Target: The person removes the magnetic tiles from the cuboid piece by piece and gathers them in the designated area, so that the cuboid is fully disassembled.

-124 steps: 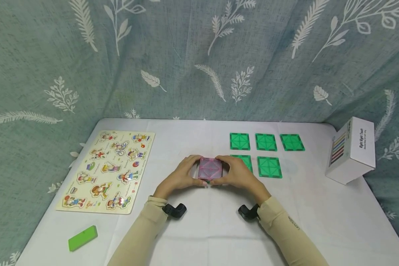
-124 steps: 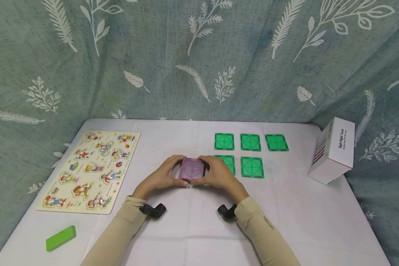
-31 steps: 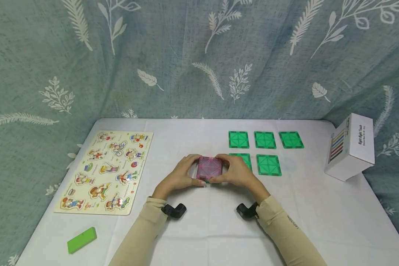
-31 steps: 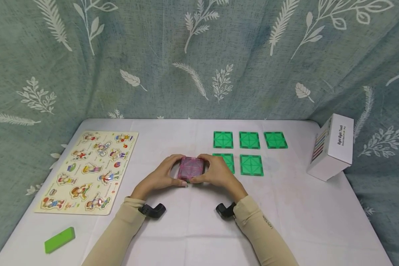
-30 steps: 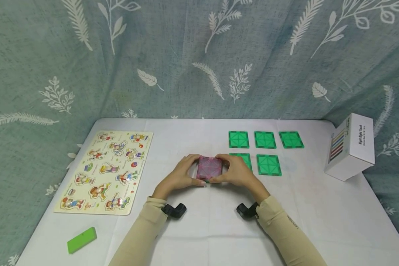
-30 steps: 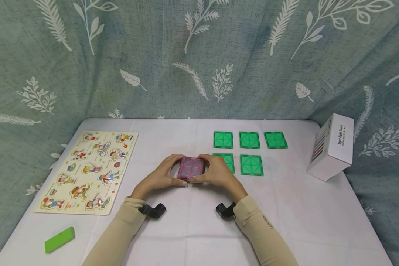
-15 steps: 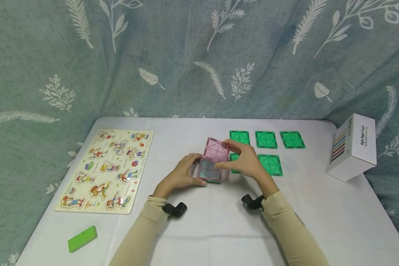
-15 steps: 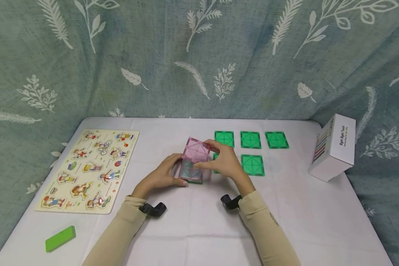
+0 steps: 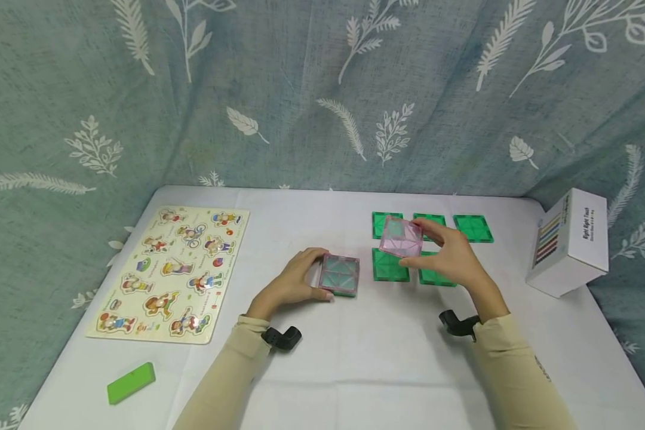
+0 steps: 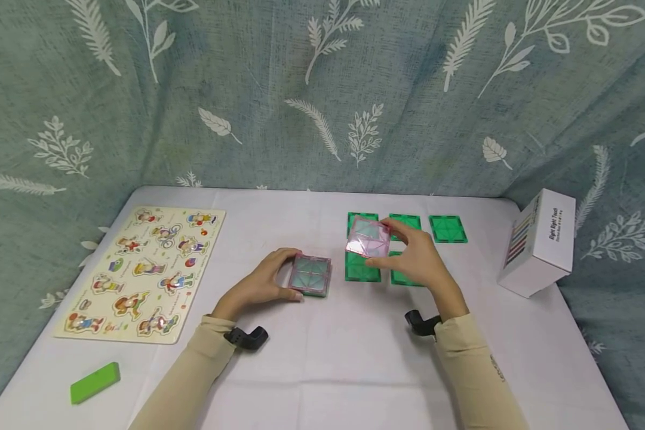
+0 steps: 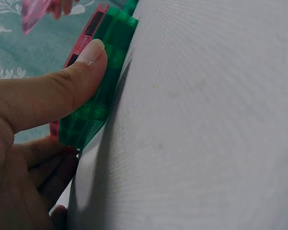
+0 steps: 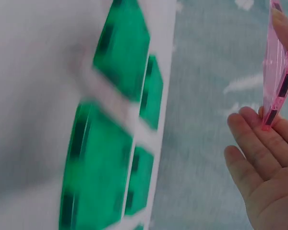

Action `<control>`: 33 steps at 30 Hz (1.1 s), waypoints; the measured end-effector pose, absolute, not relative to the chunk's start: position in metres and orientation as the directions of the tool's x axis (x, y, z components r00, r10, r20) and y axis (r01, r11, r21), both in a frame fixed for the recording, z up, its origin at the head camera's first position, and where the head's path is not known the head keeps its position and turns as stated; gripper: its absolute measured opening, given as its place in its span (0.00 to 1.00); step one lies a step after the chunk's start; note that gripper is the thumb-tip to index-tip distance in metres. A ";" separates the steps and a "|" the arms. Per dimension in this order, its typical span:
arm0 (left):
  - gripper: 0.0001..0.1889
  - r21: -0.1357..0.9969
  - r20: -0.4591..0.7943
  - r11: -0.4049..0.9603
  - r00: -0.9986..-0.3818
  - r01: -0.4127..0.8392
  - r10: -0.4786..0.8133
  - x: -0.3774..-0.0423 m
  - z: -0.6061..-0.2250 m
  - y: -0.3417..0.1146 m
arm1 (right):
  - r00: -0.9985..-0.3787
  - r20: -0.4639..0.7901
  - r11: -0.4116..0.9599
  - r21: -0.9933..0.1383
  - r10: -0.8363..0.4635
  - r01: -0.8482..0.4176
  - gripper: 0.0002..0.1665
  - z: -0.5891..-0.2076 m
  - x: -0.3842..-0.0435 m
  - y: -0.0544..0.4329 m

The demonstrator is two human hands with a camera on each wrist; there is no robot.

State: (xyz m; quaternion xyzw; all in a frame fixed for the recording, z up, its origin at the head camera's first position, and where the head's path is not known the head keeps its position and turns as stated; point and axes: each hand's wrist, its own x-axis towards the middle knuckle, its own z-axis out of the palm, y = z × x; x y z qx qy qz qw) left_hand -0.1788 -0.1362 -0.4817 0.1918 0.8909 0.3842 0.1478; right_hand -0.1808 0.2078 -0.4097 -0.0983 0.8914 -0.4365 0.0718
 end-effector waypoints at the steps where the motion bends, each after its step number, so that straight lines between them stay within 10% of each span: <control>1: 0.52 0.741 -0.116 0.631 -0.882 0.229 0.456 -0.179 -0.481 -0.136 | -0.972 -0.044 0.609 -0.786 -0.232 -0.110 0.56 -0.410 -0.180 0.214; 33: 0.51 0.742 -0.123 0.637 -0.892 0.208 0.434 -0.176 -0.481 -0.135 | -0.935 -0.278 0.900 -0.429 -0.219 -0.083 0.61 -0.423 -0.176 0.354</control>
